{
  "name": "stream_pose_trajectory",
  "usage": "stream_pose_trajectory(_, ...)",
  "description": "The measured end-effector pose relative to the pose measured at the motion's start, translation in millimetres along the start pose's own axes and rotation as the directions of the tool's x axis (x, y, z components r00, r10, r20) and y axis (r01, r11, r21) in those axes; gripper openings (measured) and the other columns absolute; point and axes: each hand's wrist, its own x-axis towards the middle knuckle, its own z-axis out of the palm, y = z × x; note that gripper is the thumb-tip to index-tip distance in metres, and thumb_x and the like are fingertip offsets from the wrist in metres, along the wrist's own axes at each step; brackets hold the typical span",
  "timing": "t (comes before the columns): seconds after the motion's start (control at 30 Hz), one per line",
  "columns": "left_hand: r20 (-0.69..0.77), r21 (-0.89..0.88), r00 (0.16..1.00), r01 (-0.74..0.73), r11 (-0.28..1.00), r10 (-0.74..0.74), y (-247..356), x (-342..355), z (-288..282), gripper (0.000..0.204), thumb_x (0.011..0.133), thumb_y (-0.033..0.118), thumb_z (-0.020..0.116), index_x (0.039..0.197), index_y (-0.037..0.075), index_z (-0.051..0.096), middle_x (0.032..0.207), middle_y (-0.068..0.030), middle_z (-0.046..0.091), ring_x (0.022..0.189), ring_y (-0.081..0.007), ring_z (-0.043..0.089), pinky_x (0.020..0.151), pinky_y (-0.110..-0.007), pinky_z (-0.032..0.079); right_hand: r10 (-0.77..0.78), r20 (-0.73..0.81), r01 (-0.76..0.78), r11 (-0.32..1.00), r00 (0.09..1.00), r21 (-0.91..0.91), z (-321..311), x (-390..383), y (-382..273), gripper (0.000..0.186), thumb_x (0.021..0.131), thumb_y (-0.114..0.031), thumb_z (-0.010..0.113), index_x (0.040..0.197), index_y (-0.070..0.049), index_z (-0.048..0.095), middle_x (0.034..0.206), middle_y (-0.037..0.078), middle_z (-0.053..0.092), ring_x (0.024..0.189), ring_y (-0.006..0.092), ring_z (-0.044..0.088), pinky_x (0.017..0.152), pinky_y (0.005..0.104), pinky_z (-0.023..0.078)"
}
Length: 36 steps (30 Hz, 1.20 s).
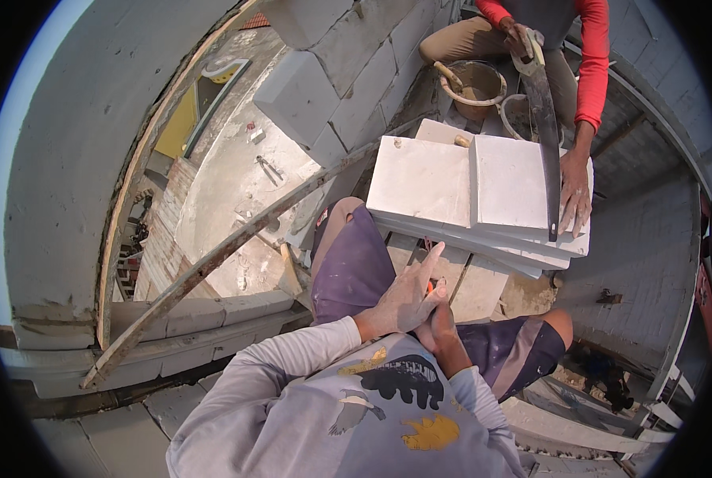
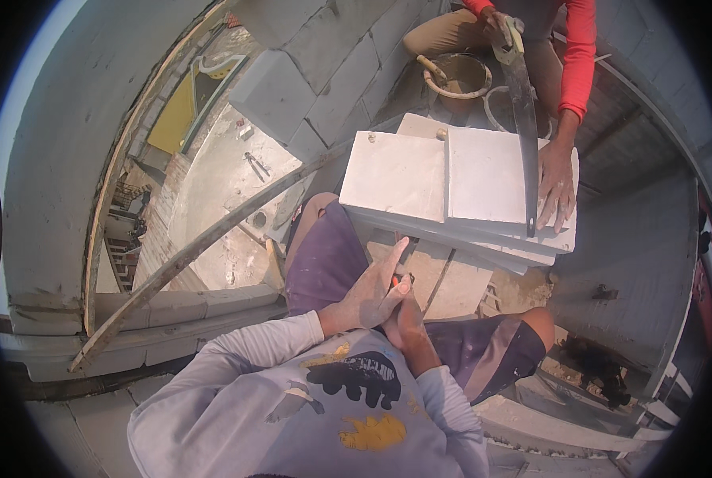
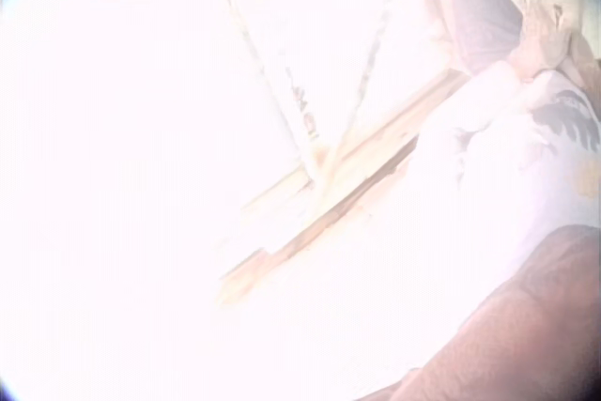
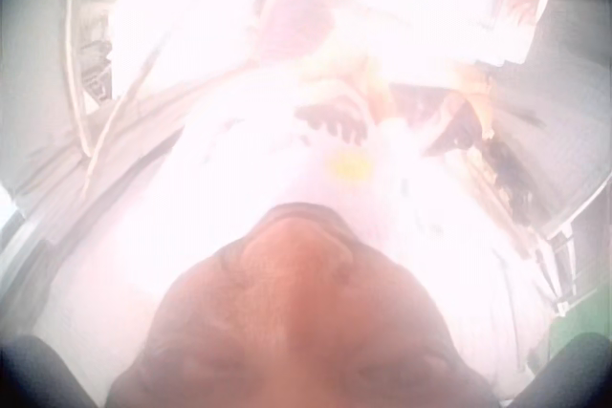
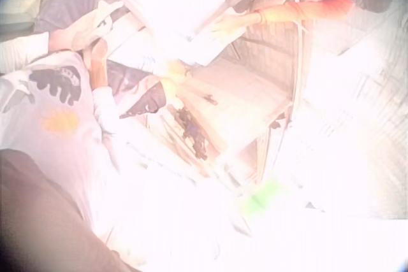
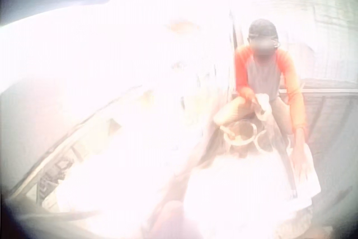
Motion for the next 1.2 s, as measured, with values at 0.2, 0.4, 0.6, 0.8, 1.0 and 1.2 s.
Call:
stream_pose_trajectory(0.2, -0.116, 0.378, 0.981, -0.101, 0.920, 0.156, -13.4, 7.7, -29.6, 0.048, 0.106, 0.043, 0.059, 0.139, 0.010, 0.069, 0.146, -0.0203, 0.058, 0.135, -0.0404, 0.053, 0.118, -0.055, 0.037, 0.066, -0.418, -0.058, 0.998, 0.906, 0.032, 4.6, -20.8, 21.3, 0.043, 0.109, -0.037, 0.063, 0.145, -0.016, 0.055, 0.132, 0.004, 0.065, 0.116, 0.0219, 0.066, 0.095, 0.0475, 0.053)
stream_pose_trajectory(0.4, -0.279, 0.537, 0.947, 0.018, 0.844, 0.157, -63.4, 106.5, -57.3, 0.058, 0.107, 0.039, 0.062, 0.154, 0.006, 0.054, 0.160, -0.0256, 0.046, 0.154, -0.0443, 0.037, 0.130, -0.058, 0.023, 0.017, -0.498, -0.006, 1.000, 0.867, 0.024, 16.7, -25.2, 20.1, 0.050, 0.105, -0.013, 0.064, 0.151, -0.009, 0.044, 0.128, 0.008, 0.061, 0.103, 0.0198, 0.068, 0.079, 0.0396, 0.057)
stream_pose_trajectory(0.6, -0.217, 0.562, 0.976, 0.112, 0.819, 0.016, -101.8, 124.1, -33.8, 0.074, 0.106, 0.046, 0.064, 0.161, 0.002, 0.043, 0.166, -0.0283, 0.036, 0.158, -0.0479, 0.030, 0.132, -0.060, 0.020, -0.057, -0.478, -0.022, 0.987, 0.876, -0.158, -2.2, -32.0, 52.2, 0.074, 0.092, -0.006, 0.074, 0.157, -0.002, 0.037, 0.125, 0.013, 0.059, 0.089, 0.0134, 0.065, 0.066, 0.0269, 0.060)
stream_pose_trajectory(0.8, -0.223, 0.591, 0.975, 0.139, 0.795, -0.005, -100.4, 126.9, -30.3, 0.078, 0.102, 0.048, 0.069, 0.162, 0.004, 0.043, 0.168, -0.0281, 0.033, 0.159, -0.0479, 0.029, 0.131, -0.061, 0.019, -0.311, -0.419, 0.060, 0.856, 0.853, -0.513, -58.9, -31.6, 118.8, 0.080, 0.094, -0.006, 0.073, 0.163, -0.003, 0.032, 0.124, 0.014, 0.061, 0.087, 0.0144, 0.066, 0.064, 0.0248, 0.059)
stream_pose_trajectory(1.0, -0.206, 0.583, 0.978, 0.146, 0.800, -0.029, -94.7, 131.3, -33.3, 0.079, 0.101, 0.047, 0.070, 0.161, 0.003, 0.043, 0.168, -0.0284, 0.033, 0.158, -0.0476, 0.030, 0.131, -0.060, 0.020, -0.055, -0.542, -0.146, 0.936, 0.839, -0.321, -12.1, -20.9, 56.6, 0.082, 0.096, -0.009, 0.074, 0.165, -0.004, 0.030, 0.129, 0.017, 0.060, 0.088, 0.0173, 0.066, 0.068, 0.0281, 0.060)
stream_pose_trajectory(1.2, -0.198, 0.573, 0.979, 0.160, 0.803, -0.054, -93.1, 127.9, -35.4, 0.081, 0.101, 0.049, 0.071, 0.161, 0.003, 0.043, 0.167, -0.0287, 0.032, 0.159, -0.0471, 0.028, 0.132, -0.059, 0.020, -0.115, -0.530, -0.090, 0.934, 0.840, -0.346, -16.1, -14.5, 60.5, 0.090, 0.094, -0.007, 0.075, 0.170, -0.012, 0.026, 0.129, 0.018, 0.059, 0.085, 0.0172, 0.065, 0.070, 0.0294, 0.059)
